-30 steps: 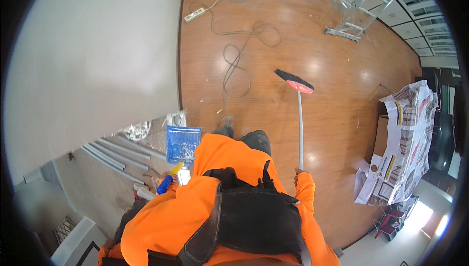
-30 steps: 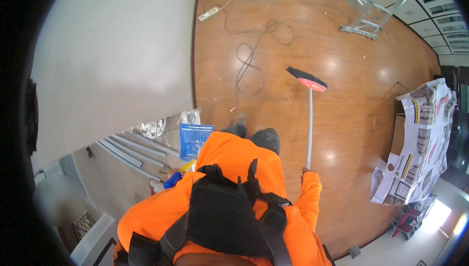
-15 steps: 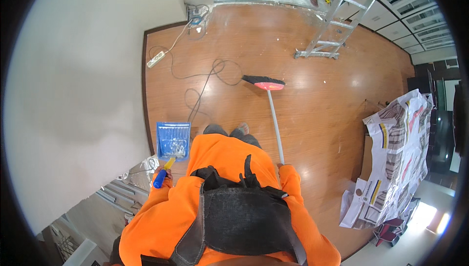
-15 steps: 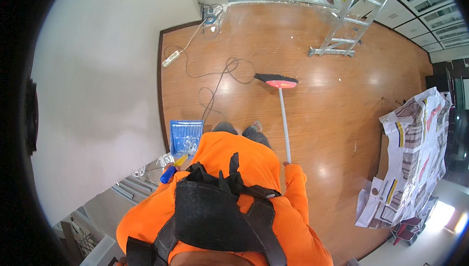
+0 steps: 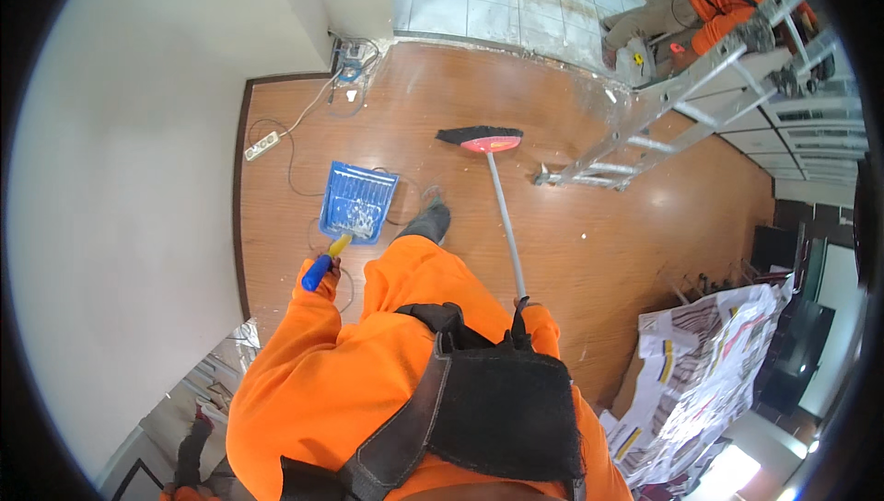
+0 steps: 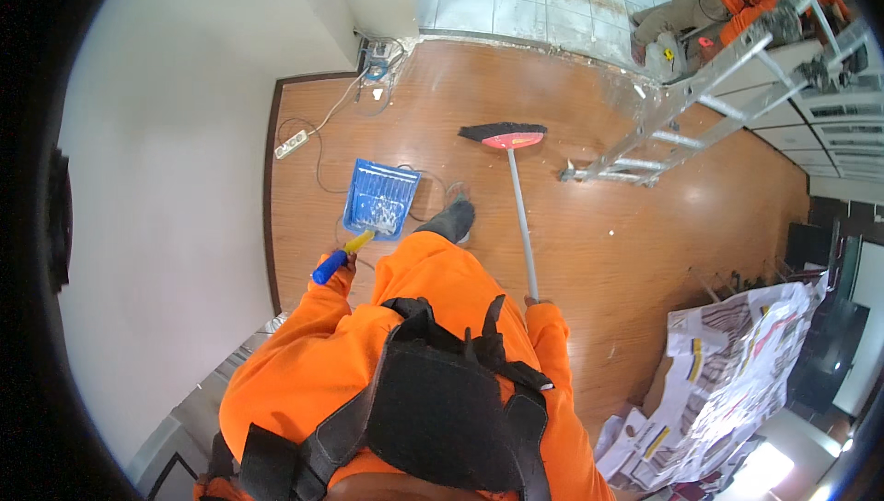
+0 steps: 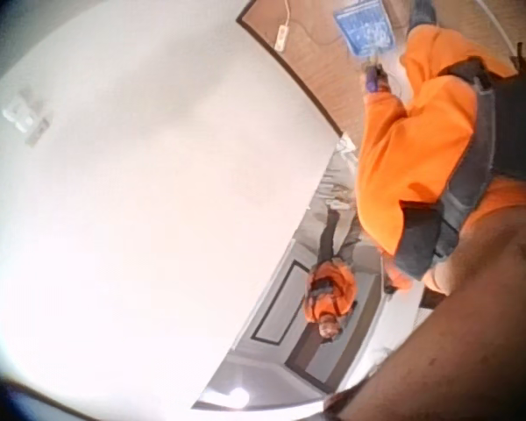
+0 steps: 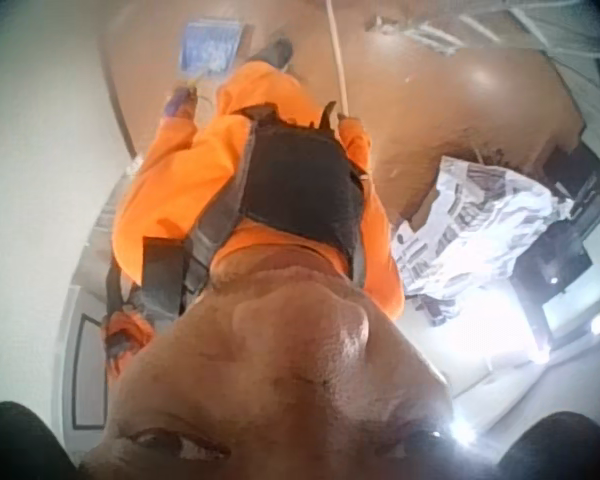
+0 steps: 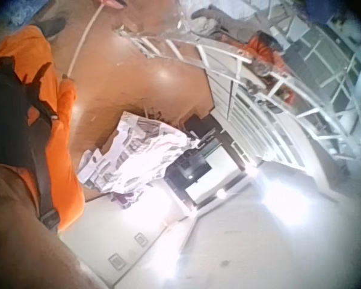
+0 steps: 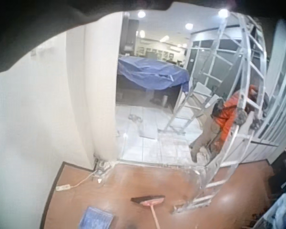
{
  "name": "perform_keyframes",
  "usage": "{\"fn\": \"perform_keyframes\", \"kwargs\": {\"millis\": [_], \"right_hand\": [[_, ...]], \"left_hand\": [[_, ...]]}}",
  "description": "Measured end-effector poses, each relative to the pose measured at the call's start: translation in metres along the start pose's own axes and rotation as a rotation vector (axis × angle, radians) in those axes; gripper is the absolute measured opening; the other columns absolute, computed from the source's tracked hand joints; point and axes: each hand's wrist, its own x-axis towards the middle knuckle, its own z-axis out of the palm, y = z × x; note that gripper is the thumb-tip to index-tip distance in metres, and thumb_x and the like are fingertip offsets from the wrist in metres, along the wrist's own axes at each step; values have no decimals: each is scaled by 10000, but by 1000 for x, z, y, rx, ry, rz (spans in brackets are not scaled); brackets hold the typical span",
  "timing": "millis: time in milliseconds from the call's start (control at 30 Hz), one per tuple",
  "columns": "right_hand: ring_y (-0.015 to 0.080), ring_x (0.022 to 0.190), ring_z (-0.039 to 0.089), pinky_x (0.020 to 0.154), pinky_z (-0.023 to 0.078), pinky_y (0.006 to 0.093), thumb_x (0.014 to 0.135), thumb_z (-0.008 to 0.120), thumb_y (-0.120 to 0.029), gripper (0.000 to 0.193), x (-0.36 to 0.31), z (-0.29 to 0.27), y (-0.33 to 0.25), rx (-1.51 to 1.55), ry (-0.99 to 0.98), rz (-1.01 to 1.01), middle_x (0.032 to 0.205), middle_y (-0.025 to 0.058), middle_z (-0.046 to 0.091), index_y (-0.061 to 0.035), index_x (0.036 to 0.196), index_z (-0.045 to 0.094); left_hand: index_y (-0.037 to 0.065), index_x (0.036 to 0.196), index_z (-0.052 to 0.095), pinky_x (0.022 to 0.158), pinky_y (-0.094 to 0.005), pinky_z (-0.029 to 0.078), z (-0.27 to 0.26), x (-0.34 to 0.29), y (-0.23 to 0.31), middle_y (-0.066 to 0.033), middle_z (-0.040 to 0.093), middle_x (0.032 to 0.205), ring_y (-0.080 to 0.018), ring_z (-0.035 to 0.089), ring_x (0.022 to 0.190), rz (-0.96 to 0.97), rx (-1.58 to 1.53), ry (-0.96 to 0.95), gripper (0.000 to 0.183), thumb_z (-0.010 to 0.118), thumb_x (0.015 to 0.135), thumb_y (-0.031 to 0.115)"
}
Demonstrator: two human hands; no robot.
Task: The person sweeps a large pile of white construction debris and cardboard scraps on a tiled floor using a broom and dustpan. They gather the debris into a pile, sweep it into the dustpan, and then walk to a bucket to dump the contents. The person repeats this process to clear the floor area.
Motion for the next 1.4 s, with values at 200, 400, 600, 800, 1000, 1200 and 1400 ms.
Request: {"fn": "perform_keyframes", "kwargs": {"millis": [200,400,600,800,1000,1200,1400], "right_hand": [[268,779,573,664,424,373,789,534,-466,468,53,-111,-100,-23,53,15,823,147,602,-30,943,602],[205,594,558,539,410,352,774,565,-470,427,144,-207,-208,-49,169,-80,656,70,593,-48,746,624],[352,976,550,789,421,419,841,414,-500,530,201,-336,-389,-263,42,-109,993,205,595,-44,1054,580],[348,891,555,727,426,419,845,396,-491,515,245,-443,-572,-443,121,-287,945,190,595,-42,1000,595],[320,864,590,676,453,400,855,409,-396,427,300,-508,-741,-513,56,-160,911,179,620,-39,969,613],[328,1027,537,793,456,399,870,354,-331,416,360,-503,-874,-839,-57,-174,1045,193,581,-39,1057,582],[327,883,602,683,479,486,851,415,-334,390,385,-504,-1062,-556,139,-186,959,171,615,-36,1043,580]], "left_hand": [[77,867,492,414,-205,384,172,71,35,-73,504,672,-123,465,507,24,100,-120,94,457,814,147],[51,855,492,409,-210,377,355,100,75,-57,507,643,-112,466,497,5,174,-207,205,516,775,238],[49,860,478,410,-223,389,506,167,113,-60,503,631,-127,466,485,4,102,-248,262,544,761,283],[53,842,467,411,-237,388,663,159,196,-50,501,627,-131,455,465,-22,-7,-197,263,548,758,288],[56,840,470,427,-238,391,787,213,279,-44,502,626,-124,458,472,-67,-33,-189,247,540,765,280],[51,845,472,429,-232,396,870,350,389,-43,505,629,-119,471,481,-174,-39,-277,246,526,784,283],[39,829,471,466,-246,413,990,359,480,-46,496,648,-126,469,493,59,-4,-190,289,568,762,304]]}}
